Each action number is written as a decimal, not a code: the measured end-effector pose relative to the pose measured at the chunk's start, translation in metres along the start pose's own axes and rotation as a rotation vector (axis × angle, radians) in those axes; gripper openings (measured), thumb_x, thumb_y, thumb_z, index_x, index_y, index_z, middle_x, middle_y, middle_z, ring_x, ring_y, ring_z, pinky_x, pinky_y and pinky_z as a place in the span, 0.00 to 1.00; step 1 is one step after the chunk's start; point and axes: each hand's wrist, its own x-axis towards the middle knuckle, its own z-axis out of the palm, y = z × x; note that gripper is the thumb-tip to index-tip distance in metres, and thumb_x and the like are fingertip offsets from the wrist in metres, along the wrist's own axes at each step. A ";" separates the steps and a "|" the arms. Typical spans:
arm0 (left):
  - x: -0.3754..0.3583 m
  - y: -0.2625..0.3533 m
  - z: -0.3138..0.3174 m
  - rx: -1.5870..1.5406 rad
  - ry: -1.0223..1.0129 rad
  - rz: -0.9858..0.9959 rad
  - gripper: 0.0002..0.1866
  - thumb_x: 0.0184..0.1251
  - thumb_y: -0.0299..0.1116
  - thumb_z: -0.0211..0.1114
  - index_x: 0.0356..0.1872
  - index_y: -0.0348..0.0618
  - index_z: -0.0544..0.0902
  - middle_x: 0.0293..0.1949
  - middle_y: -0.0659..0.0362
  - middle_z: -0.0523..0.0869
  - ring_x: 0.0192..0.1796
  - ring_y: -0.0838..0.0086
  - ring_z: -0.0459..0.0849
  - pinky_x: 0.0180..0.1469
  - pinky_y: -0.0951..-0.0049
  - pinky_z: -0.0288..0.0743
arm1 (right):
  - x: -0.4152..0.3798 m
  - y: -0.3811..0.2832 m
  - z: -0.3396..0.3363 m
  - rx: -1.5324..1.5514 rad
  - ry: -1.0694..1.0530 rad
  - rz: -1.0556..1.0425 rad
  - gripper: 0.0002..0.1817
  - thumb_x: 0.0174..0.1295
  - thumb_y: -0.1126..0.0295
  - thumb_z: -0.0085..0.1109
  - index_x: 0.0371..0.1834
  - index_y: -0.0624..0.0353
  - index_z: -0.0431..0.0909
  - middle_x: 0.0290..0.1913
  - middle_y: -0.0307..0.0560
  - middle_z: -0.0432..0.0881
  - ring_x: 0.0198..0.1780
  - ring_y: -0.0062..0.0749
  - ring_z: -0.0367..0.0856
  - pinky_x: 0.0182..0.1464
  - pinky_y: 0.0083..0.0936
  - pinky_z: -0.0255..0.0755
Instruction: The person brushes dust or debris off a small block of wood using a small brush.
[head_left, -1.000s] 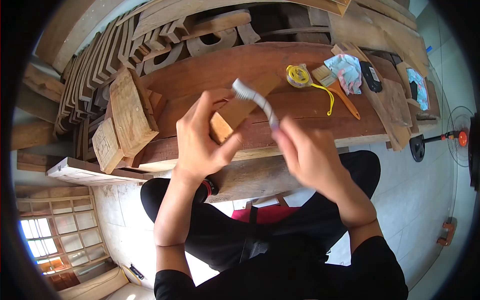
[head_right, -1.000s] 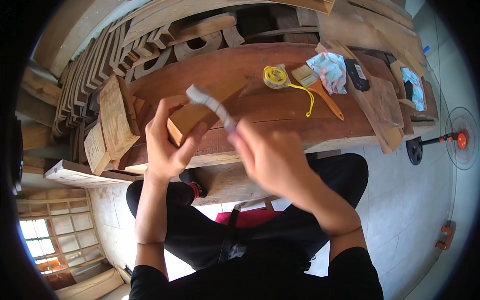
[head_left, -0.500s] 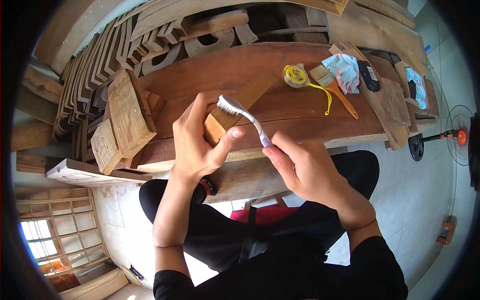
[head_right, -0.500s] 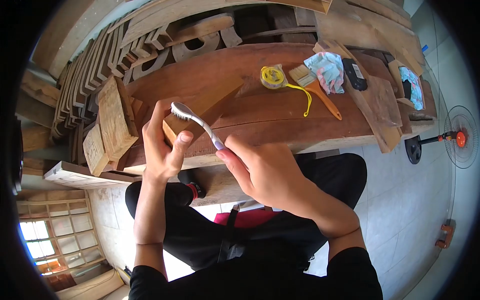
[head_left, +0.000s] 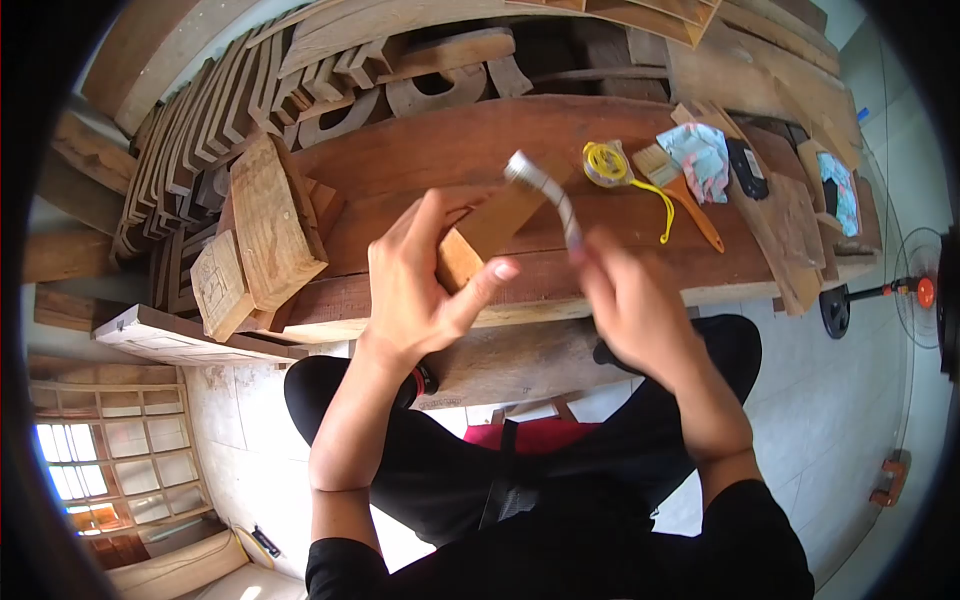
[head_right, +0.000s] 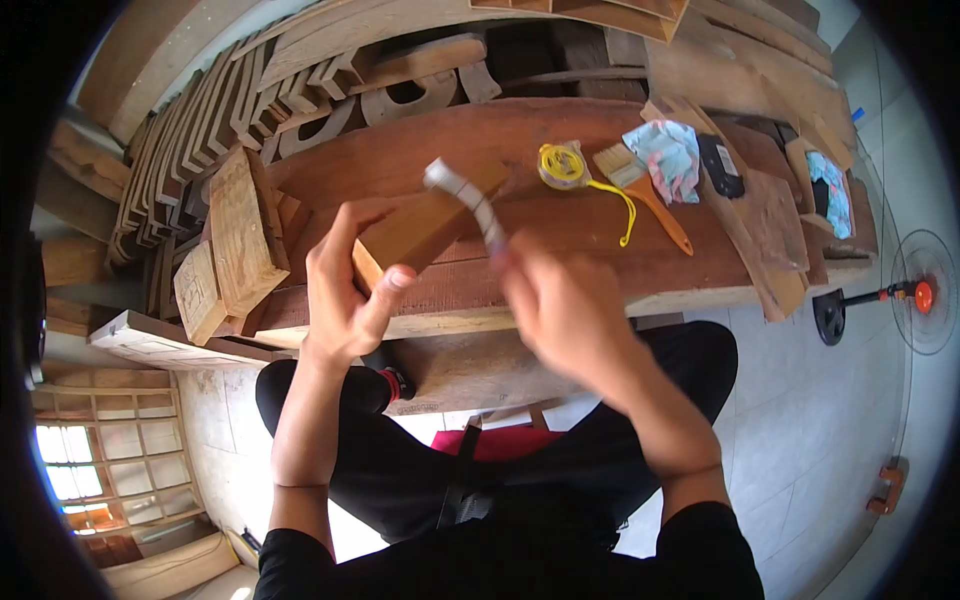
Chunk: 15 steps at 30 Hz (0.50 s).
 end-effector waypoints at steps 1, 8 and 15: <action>-0.002 -0.001 -0.001 0.029 -0.019 -0.016 0.32 0.64 0.56 0.79 0.53 0.34 0.85 0.43 0.44 0.91 0.46 0.48 0.92 0.50 0.59 0.84 | -0.009 -0.017 -0.005 0.066 -0.067 -0.006 0.09 0.80 0.66 0.58 0.46 0.61 0.79 0.27 0.63 0.82 0.33 0.64 0.86 0.32 0.51 0.72; -0.005 -0.003 0.002 -0.056 0.032 -0.010 0.31 0.65 0.54 0.79 0.54 0.35 0.85 0.40 0.45 0.91 0.42 0.50 0.92 0.46 0.60 0.84 | 0.009 0.020 0.011 -0.137 0.057 0.016 0.10 0.81 0.60 0.56 0.46 0.55 0.79 0.22 0.56 0.84 0.26 0.63 0.86 0.30 0.56 0.77; -0.004 -0.009 0.000 -0.037 0.048 -0.011 0.30 0.66 0.53 0.78 0.52 0.34 0.84 0.35 0.45 0.88 0.36 0.52 0.90 0.41 0.61 0.82 | 0.014 0.008 0.008 -0.079 0.033 0.020 0.13 0.82 0.59 0.56 0.41 0.54 0.77 0.21 0.55 0.82 0.26 0.61 0.85 0.29 0.55 0.74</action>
